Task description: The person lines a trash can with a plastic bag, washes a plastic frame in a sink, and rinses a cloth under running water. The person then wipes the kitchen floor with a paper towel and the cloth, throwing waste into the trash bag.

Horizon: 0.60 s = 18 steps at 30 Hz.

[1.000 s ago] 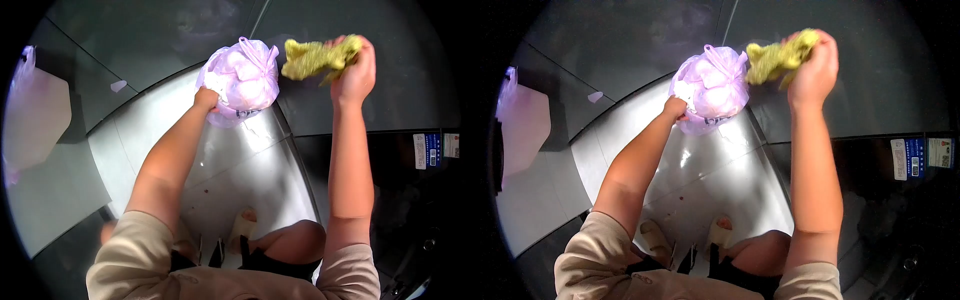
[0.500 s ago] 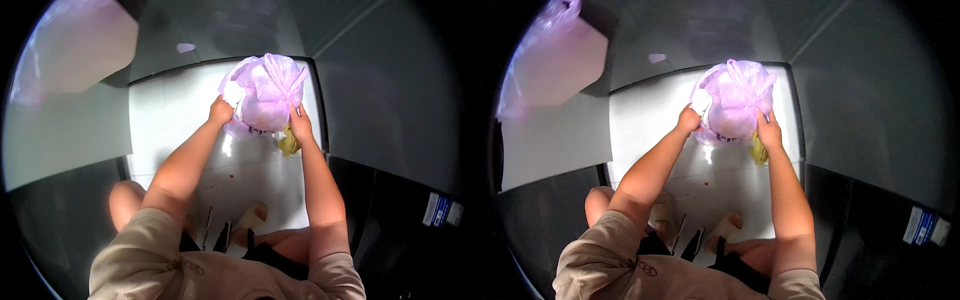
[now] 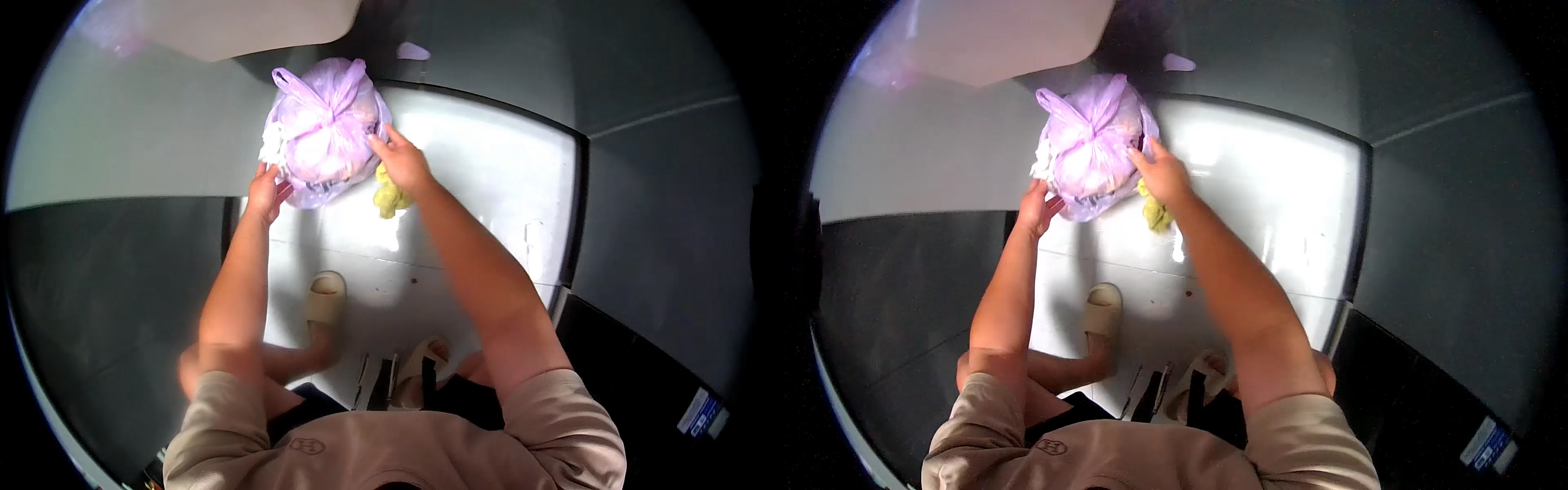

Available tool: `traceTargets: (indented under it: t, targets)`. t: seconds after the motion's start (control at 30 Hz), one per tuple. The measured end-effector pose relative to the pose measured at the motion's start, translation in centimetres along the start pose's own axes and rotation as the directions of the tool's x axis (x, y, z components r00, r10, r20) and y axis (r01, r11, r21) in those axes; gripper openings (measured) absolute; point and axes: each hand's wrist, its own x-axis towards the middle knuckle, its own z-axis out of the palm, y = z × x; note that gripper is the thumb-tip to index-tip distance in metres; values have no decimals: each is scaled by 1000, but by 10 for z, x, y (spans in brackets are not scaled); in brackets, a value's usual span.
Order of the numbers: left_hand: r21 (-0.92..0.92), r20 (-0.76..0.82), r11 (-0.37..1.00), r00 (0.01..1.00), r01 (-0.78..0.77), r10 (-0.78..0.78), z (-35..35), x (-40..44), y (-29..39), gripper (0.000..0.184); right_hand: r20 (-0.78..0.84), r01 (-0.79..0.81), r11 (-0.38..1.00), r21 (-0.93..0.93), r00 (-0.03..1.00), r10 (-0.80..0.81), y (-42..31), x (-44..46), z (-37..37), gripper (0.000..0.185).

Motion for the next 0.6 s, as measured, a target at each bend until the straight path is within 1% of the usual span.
traceTargets:
  t: [0.03,0.07,0.1,0.13,0.17,0.2,0.23,0.27,0.3,0.37,0.4,0.43,0.47,0.5,0.53,0.57,0.6]
  targets:
    - [-5,-80,1000,997,-7,6,-3,-18,16,70,-4,23,1000,1,1000,-23,-6,2,16,83]
    - [94,-215,993,972,-76,95,-16,-17,-13,69,-45,50,999,-9,998,-50,16,-5,24,85]
    - [205,-335,971,923,-122,187,-28,-9,-37,69,-99,52,998,-32,994,-55,34,-5,31,83]
    - [459,-383,858,821,-229,424,-24,-13,-43,65,-136,65,997,-36,988,-69,43,-6,28,77]
    - [645,-408,719,680,-258,610,-3,-37,-51,58,-172,75,996,-41,982,-81,48,-18,11,70]
    - [723,-265,580,625,-376,735,20,-64,-49,56,-210,55,998,0,976,-54,52,-24,3,63]
    - [766,-110,422,547,-486,830,44,-87,-49,55,-250,38,999,37,968,-28,54,-33,-10,57]
    - [653,84,419,611,-630,787,73,-92,-53,59,-302,44,997,58,953,-24,54,-30,-24,50]
    - [521,290,444,641,-729,711,84,-93,-48,63,-289,32,988,151,957,13,46,-25,-16,45]
    - [414,527,493,643,-765,555,134,-111,-58,79,-271,15,944,330,959,80,61,-33,-9,35]
    - [410,549,541,672,-735,497,146,-103,-78,82,-322,95,952,292,947,5,59,-44,-10,29]
    - [403,579,587,692,-702,430,163,-95,-95,84,-291,103,910,401,956,20,62,-49,-12,26]
    - [374,581,766,776,-522,245,178,-83,-105,77,-297,101,920,378,955,18,69,-53,-26,26]
    - [432,552,724,793,-537,259,190,-68,-120,56,-305,93,929,357,952,22,72,-63,-44,27]
    - [339,549,803,796,-490,254,203,-65,-127,33,-338,98,885,456,938,71,91,-71,-64,30]
    - [337,551,808,797,-483,247,210,-61,-136,26,-477,24,983,181,876,67,107,-83,-91,31]
    - [390,547,807,816,-443,184,215,-60,-132,25,-614,-11,1000,19,789,20,182,-83,-116,31]
